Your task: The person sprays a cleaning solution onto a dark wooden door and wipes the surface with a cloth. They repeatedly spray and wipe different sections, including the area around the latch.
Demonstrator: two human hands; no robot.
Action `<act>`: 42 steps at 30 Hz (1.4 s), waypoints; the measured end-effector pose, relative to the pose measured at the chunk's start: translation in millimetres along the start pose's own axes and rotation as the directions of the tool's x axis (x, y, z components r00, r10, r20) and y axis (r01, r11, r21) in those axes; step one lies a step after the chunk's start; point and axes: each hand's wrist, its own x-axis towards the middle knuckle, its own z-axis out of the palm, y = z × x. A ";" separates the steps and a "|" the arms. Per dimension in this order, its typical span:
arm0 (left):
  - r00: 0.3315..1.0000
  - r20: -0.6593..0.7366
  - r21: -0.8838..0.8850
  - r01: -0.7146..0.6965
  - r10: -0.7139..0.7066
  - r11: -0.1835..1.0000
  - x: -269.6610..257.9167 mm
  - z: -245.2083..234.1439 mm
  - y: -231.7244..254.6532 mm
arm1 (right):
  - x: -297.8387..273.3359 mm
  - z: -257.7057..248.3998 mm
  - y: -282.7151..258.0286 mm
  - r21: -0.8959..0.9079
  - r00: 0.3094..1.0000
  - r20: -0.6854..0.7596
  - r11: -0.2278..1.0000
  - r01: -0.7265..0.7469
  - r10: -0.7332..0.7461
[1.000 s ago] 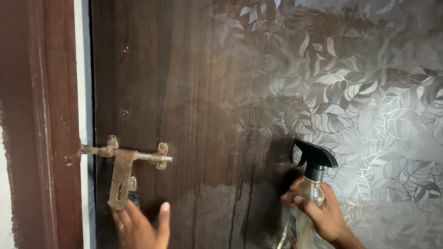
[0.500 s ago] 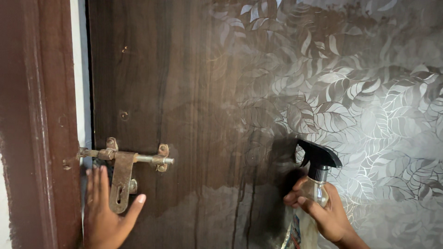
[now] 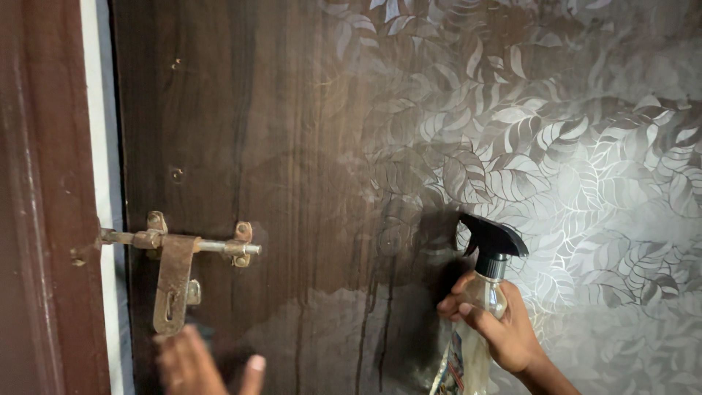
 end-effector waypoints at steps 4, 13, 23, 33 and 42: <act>0.846 -0.201 0.003 -0.504 0.494 0.864 -8.4 7.0 17.7 | -1.5 0.6 -1.4 0.021 1.000 0.002 1.000 -0.015 0.015; 0.968 -0.218 -0.096 -0.148 0.124 0.984 -25.2 5.4 69.0 | -2.5 1.1 -2.4 0.047 0.999 0.035 0.998 0.032 -0.033; 0.947 -0.244 -0.004 -0.217 0.210 0.976 -19.7 -6.5 95.4 | -2.5 3.6 -8.2 0.040 1.000 0.024 0.999 0.010 -0.011; 0.926 -0.125 0.104 -0.345 0.357 0.933 -24.5 -6.4 107.4 | -2.1 5.9 -11.8 -0.008 0.998 0.038 0.999 0.045 -0.044; 0.849 -0.173 0.027 -0.503 0.500 0.864 -55.9 -8.4 122.1 | -2.2 8.6 -18.8 0.020 0.998 0.046 0.999 0.031 -0.032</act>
